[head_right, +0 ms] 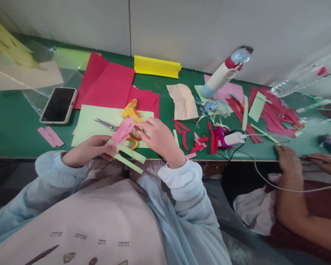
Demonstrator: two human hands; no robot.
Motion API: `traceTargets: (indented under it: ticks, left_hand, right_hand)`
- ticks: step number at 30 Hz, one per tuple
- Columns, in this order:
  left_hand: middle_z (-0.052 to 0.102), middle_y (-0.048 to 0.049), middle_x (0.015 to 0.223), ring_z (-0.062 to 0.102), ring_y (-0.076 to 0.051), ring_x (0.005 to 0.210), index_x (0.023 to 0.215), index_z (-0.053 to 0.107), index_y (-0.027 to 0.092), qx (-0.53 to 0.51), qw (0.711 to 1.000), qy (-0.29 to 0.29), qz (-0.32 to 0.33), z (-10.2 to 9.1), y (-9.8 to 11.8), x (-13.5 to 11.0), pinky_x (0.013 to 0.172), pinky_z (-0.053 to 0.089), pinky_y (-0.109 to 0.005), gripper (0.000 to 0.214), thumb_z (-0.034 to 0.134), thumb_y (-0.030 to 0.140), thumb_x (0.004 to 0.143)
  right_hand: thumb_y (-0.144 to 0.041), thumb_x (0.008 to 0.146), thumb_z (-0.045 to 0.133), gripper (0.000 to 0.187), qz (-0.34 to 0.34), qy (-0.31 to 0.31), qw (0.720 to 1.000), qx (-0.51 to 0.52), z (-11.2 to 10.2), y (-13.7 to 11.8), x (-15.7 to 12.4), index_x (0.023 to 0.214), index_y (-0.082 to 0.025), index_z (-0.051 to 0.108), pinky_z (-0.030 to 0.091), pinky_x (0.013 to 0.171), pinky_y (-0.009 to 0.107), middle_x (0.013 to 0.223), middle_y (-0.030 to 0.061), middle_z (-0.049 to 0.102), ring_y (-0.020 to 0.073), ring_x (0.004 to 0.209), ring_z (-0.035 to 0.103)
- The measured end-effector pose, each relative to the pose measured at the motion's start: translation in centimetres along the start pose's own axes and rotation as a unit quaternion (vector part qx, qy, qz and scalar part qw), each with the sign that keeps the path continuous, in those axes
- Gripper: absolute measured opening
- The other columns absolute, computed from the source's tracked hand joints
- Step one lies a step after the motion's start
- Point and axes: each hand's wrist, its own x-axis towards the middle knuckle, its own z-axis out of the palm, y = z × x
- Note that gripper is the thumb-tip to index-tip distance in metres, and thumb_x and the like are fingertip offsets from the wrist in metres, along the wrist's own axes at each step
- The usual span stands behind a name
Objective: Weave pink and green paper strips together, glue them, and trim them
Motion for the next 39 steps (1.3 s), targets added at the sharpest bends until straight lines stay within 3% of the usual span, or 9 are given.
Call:
traceTargets:
  ticks: [3, 8, 12, 16, 19, 25, 30, 34, 39]
  left_hand:
    - [0.072, -0.0044, 0.076, 0.070, -0.021, 0.069, 0.090, 0.072, 0.018, 0.060, 0.998, -0.035, -0.003, -0.2, 0.9, 0.4, 0.060, 0.060, -0.029, 0.028, 0.075, 0.031, 0.066]
    - [0.072, -0.0022, 0.075, 0.069, -0.021, 0.065, 0.078, 0.070, 0.021, 0.179, 0.981, -0.069, 0.010, -0.6, 2.4, 0.2, 0.057, 0.055, -0.025, 0.015, 0.066, 0.032, 0.068]
    - [0.067, 0.0015, 0.061, 0.062, -0.016, 0.055, 0.068, 0.065, 0.022, 0.344, 0.936, -0.057, 0.047, -0.9, 3.9, -0.2, 0.053, 0.042, -0.022, 0.011, 0.058, 0.029, 0.071]
    - [0.064, 0.0032, 0.055, 0.052, -0.014, 0.046, 0.068, 0.063, 0.022, 0.436, 0.897, -0.043, 0.064, -0.9, 4.7, -0.4, 0.051, 0.033, -0.024, 0.011, 0.055, 0.029, 0.071]
    - [0.064, 0.0026, 0.055, 0.052, -0.015, 0.046, 0.067, 0.064, 0.022, 0.429, 0.901, -0.040, 0.054, -1.0, 4.7, -0.4, 0.050, 0.033, -0.024, 0.012, 0.055, 0.031, 0.071]
    - [0.069, -0.0006, 0.067, 0.066, -0.020, 0.058, 0.073, 0.070, 0.022, 0.319, 0.945, -0.067, 0.018, -1.8, 3.7, -0.3, 0.051, 0.043, -0.023, 0.016, 0.061, 0.034, 0.069]
    - [0.070, -0.0025, 0.070, 0.068, -0.021, 0.062, 0.070, 0.069, 0.020, 0.263, 0.963, -0.052, -0.005, -2.7, 3.2, -0.4, 0.051, 0.049, -0.023, 0.018, 0.065, 0.037, 0.065]
    - [0.072, -0.0031, 0.074, 0.069, -0.021, 0.063, 0.069, 0.067, 0.020, 0.242, 0.969, -0.034, -0.025, -3.9, 2.8, -0.3, 0.054, 0.054, -0.023, 0.020, 0.069, 0.039, 0.061]
    - [0.074, -0.0028, 0.088, 0.070, -0.019, 0.074, 0.079, 0.065, 0.018, 0.256, 0.964, -0.035, -0.062, -6.2, 2.2, -0.3, 0.067, 0.059, -0.027, 0.030, 0.069, 0.046, 0.067]
  right_hand:
    - [-0.025, 0.094, 0.052, 0.034, -0.088, -0.053, 0.994, 0.021, 0.3, -0.8, 2.1, 0.126, -0.021, 0.062, 0.044, 0.097, 0.038, 0.116, 0.0101, 0.060, 0.0236, 0.113, 0.053]
    - [-0.029, 0.091, 0.058, 0.026, -0.115, -0.114, 0.987, 0.019, 1.0, -0.5, 4.1, 0.115, -0.025, 0.070, 0.036, 0.103, 0.043, 0.120, 0.0082, 0.060, 0.0255, 0.117, 0.048]
    - [-0.031, 0.088, 0.063, 0.015, -0.105, -0.143, 0.984, 0.036, 1.2, -0.5, 4.8, 0.088, -0.021, 0.074, 0.038, 0.095, 0.039, 0.102, 0.0061, 0.067, 0.0230, 0.104, 0.054]
    - [-0.025, 0.089, 0.059, 0.017, -0.094, -0.140, 0.979, 0.110, 1.2, -0.8, 5.0, 0.078, -0.017, 0.070, 0.041, 0.080, 0.031, 0.082, 0.0032, 0.066, 0.0164, 0.081, 0.057]
    - [-0.024, 0.087, 0.062, 0.014, -0.077, -0.113, 0.976, 0.168, 1.4, -0.7, 4.8, 0.078, -0.017, 0.069, 0.041, 0.073, 0.028, 0.077, 0.0016, 0.065, 0.0141, 0.075, 0.056]
    - [-0.024, 0.087, 0.061, 0.015, -0.037, -0.058, 0.973, 0.219, 1.9, -0.2, 4.3, 0.076, -0.017, 0.070, 0.043, 0.070, 0.026, 0.075, 0.0015, 0.066, 0.0140, 0.074, 0.056]
    - [-0.026, 0.086, 0.062, 0.015, -0.005, -0.002, 0.972, 0.235, 0.8, 0.5, 3.6, 0.076, -0.017, 0.069, 0.044, 0.073, 0.028, 0.079, 0.0024, 0.068, 0.0143, 0.076, 0.058]
    - [-0.032, 0.084, 0.066, 0.019, 0.026, 0.016, 0.969, 0.246, -0.7, 0.9, 2.5, 0.073, -0.018, 0.069, 0.043, 0.067, 0.028, 0.079, 0.0027, 0.068, 0.0136, 0.071, 0.056]
    - [-0.034, 0.082, 0.069, 0.019, 0.046, 0.017, 0.961, 0.271, -1.3, 1.0, 1.2, 0.071, -0.018, 0.071, 0.042, 0.065, 0.029, 0.077, 0.0039, 0.069, 0.0153, 0.073, 0.058]
